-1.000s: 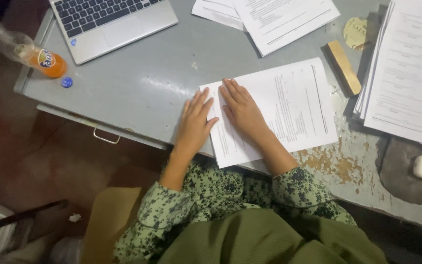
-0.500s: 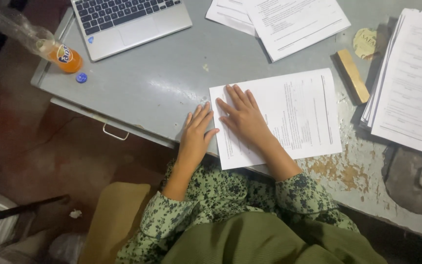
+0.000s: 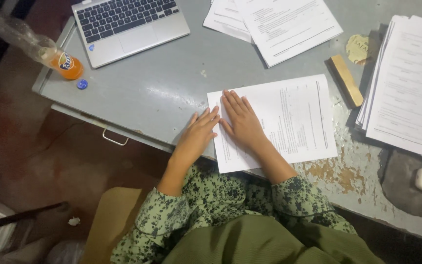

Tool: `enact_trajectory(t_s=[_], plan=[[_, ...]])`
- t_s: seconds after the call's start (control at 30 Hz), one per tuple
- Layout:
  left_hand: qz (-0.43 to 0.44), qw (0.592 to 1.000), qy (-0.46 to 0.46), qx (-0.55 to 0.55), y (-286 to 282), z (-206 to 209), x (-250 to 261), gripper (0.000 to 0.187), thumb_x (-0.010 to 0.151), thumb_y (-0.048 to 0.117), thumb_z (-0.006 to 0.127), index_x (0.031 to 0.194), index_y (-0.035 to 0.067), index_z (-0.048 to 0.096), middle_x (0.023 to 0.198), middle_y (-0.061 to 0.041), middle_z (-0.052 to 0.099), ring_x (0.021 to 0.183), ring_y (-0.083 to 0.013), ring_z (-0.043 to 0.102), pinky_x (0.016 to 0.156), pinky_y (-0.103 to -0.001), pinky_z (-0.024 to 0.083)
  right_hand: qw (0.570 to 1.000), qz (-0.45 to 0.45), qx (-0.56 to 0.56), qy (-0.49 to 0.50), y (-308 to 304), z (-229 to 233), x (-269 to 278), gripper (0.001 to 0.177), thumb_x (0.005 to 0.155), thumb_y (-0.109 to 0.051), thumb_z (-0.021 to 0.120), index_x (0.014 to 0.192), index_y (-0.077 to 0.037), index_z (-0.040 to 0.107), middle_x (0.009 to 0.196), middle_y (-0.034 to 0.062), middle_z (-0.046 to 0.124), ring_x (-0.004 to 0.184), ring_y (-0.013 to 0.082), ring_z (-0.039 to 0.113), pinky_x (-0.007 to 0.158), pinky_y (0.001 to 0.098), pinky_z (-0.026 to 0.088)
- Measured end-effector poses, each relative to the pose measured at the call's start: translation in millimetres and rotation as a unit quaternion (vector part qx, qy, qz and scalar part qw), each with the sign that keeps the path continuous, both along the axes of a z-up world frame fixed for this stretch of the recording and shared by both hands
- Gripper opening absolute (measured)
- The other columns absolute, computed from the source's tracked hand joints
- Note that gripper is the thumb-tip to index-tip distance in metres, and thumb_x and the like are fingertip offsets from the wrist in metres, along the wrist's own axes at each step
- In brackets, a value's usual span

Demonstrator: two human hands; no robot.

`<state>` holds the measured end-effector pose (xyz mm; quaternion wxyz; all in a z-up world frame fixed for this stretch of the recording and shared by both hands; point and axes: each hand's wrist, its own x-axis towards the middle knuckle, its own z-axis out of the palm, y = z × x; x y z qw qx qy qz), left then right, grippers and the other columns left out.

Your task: Sorting and organizing a stack of printed documents on a desk

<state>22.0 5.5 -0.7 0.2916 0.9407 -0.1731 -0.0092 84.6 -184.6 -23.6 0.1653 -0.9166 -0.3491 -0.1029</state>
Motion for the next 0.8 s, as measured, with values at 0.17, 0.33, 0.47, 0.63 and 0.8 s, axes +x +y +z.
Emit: enact_trajectory(t_s=[0.17, 0.33, 0.47, 0.63, 0.8], plan=[[0.019, 0.999, -0.019, 0.037, -8, 6, 9, 0.045, 0.085, 0.011, 0.074, 0.129, 0.003, 0.066, 0.137, -0.014, 0.062, 0.14, -0.0315, 0.049, 0.127, -0.049, 0.017, 0.999, -0.031, 0.026, -0.031, -2, -18, 7, 0.058, 0.097, -0.019, 0.058, 0.151, 0.001, 0.047, 0.157, 0.0188, 0.046, 0.148, 0.0326, 0.04, 0.121, 0.0448, 0.032], [0.184, 0.964, -0.158, 0.108, -68, -12, 34, 0.02, 0.091, 0.01, 0.061, 0.108, 0.008, 0.07, 0.11, -0.01, 0.066, 0.11, -0.0295, 0.063, 0.116, -0.053, 0.031, 0.994, -0.016, 0.045, -0.096, 0, -33, 8, 0.055, 0.095, -0.015, 0.055, 0.146, 0.004, 0.051, 0.152, 0.023, 0.051, 0.144, 0.0375, 0.044, 0.118, 0.0467, 0.036], [0.205, 0.947, -0.206, -0.139, -79, -36, 53, 0.052, 0.094, -0.006, 0.048, 0.145, -0.005, 0.043, 0.13, -0.025, 0.062, 0.124, -0.0373, 0.061, 0.116, -0.049, 0.038, 0.989, 0.022, 0.075, -0.127, -2, -16, 8, 0.05, 0.094, -0.009, 0.055, 0.141, 0.008, 0.057, 0.145, 0.0261, 0.057, 0.138, 0.0423, 0.05, 0.115, 0.0507, 0.038], [0.136, 0.974, -0.171, -0.058, -74, -18, 39, 0.062, 0.098, 0.004, 0.051, 0.155, -0.007, 0.03, 0.143, -0.035, 0.051, 0.133, -0.0474, 0.051, 0.118, -0.052, 0.034, 0.988, -0.02, 0.112, -0.103, -5, -16, 6, 0.047, 0.098, -0.007, 0.048, 0.143, 0.007, 0.053, 0.146, 0.0236, 0.057, 0.137, 0.04, 0.052, 0.116, 0.0484, 0.039], [0.1, 0.987, -0.128, 0.013, -75, -2, 38, 0.078, 0.1, 0.039, 0.058, 0.157, -0.005, 0.028, 0.161, -0.028, 0.033, 0.149, -0.0438, 0.033, 0.124, -0.052, 0.019, 0.984, -0.1, 0.112, -0.097, -45, -21, 22, 0.054, 0.095, 0.0, 0.045, 0.148, 0.01, 0.044, 0.146, 0.0265, 0.055, 0.137, 0.0391, 0.052, 0.119, 0.0453, 0.035]])
